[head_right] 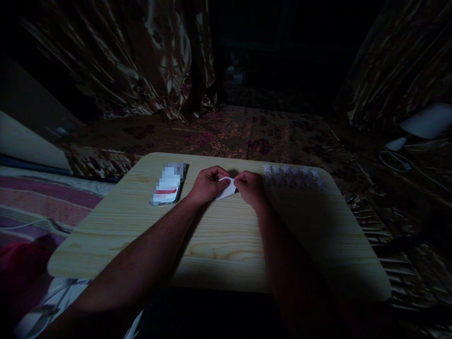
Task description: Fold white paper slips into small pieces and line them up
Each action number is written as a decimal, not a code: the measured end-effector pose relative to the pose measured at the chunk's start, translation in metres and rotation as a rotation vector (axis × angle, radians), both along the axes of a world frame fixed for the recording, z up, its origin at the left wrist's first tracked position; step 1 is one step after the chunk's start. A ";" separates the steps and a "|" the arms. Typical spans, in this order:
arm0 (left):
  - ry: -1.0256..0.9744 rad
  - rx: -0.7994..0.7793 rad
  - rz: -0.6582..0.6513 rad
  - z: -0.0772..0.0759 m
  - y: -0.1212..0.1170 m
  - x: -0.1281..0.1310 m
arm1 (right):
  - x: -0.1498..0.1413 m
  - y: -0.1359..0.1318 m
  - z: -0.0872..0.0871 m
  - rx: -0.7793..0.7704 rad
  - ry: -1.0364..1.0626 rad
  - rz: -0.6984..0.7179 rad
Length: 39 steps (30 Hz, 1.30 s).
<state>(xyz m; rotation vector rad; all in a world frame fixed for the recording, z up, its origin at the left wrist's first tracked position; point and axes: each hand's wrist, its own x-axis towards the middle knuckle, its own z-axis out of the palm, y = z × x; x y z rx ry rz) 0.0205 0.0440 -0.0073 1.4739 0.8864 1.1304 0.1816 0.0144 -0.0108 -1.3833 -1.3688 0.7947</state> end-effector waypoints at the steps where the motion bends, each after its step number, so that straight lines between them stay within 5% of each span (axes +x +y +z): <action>1: -0.004 -0.009 0.007 0.000 0.000 0.000 | 0.000 0.000 0.000 0.008 -0.005 -0.014; 9: -0.065 -0.101 0.052 -0.001 0.000 0.002 | 0.000 0.000 0.003 0.027 0.062 -0.052; 39: -0.035 -0.021 -0.059 -0.004 -0.003 0.006 | -0.003 -0.003 0.003 0.059 -0.003 -0.028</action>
